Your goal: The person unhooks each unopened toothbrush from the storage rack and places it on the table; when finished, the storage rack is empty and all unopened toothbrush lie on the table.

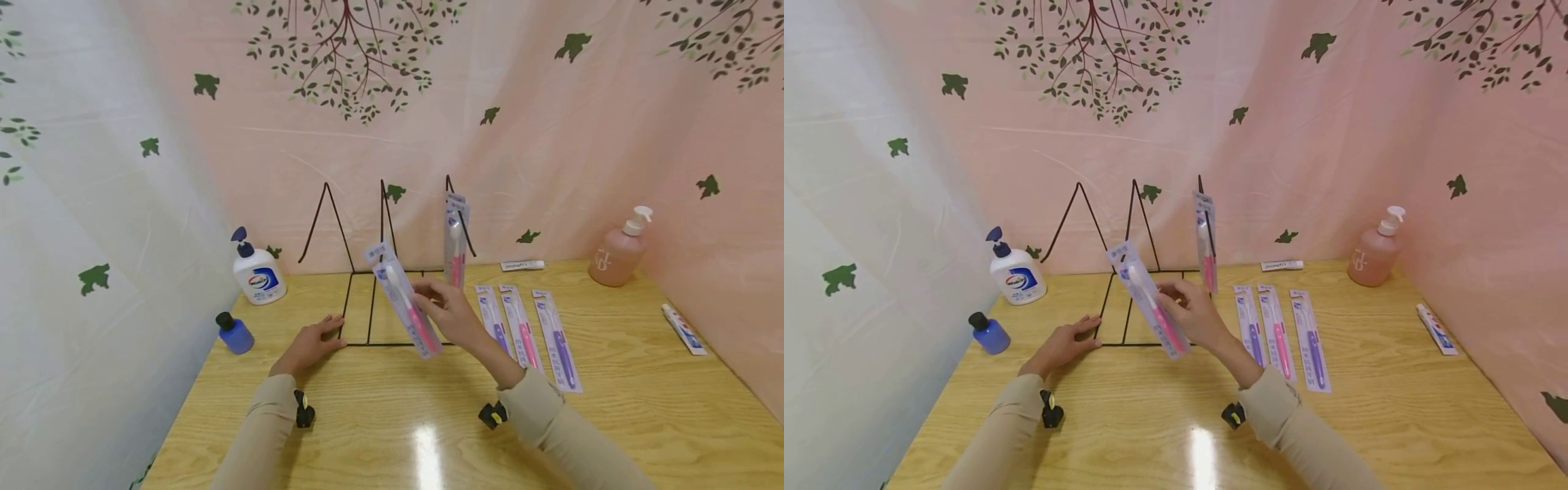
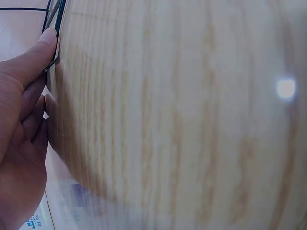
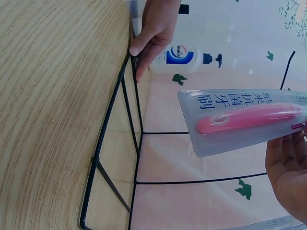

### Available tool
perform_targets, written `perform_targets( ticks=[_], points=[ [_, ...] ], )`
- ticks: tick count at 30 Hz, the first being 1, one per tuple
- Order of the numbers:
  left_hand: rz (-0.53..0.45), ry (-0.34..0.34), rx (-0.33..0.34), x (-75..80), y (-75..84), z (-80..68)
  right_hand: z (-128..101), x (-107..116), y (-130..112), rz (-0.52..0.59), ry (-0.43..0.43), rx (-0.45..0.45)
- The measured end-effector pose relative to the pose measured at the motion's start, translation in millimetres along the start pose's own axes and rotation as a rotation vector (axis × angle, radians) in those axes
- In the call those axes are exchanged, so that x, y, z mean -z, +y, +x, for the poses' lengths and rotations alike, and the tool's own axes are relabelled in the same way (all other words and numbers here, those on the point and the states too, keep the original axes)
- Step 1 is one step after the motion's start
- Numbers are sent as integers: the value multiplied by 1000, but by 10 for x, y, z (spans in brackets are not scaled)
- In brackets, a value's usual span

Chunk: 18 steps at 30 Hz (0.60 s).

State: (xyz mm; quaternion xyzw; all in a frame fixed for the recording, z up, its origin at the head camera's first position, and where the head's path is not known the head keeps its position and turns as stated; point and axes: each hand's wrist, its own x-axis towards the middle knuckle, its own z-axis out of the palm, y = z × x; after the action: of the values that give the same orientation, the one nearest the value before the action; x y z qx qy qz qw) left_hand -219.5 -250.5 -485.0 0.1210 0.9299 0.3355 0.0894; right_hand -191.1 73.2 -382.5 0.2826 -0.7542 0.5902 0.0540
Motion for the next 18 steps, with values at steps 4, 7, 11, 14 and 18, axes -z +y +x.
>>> perform_targets(
  ticks=[4, 7, 11, 14, 18],
  points=[
    [-1, 3, 0, -2, 5, -6, -8, -1, -14, 1, -5, 0],
    [3, 4, -3, -6, 4, -7, -15, -3, -20, 3, -9, 6],
    [8, 2, -7, -11, -7, -2, -25, -2, -38, 17, -16, 21],
    [11, 1, -8, -9, -10, -1, -30, 0, -53, 27, -22, 25],
    [17, 4, -5, -3, -5, -5, -36, 2, -66, 32, -33, 21]
  ],
)
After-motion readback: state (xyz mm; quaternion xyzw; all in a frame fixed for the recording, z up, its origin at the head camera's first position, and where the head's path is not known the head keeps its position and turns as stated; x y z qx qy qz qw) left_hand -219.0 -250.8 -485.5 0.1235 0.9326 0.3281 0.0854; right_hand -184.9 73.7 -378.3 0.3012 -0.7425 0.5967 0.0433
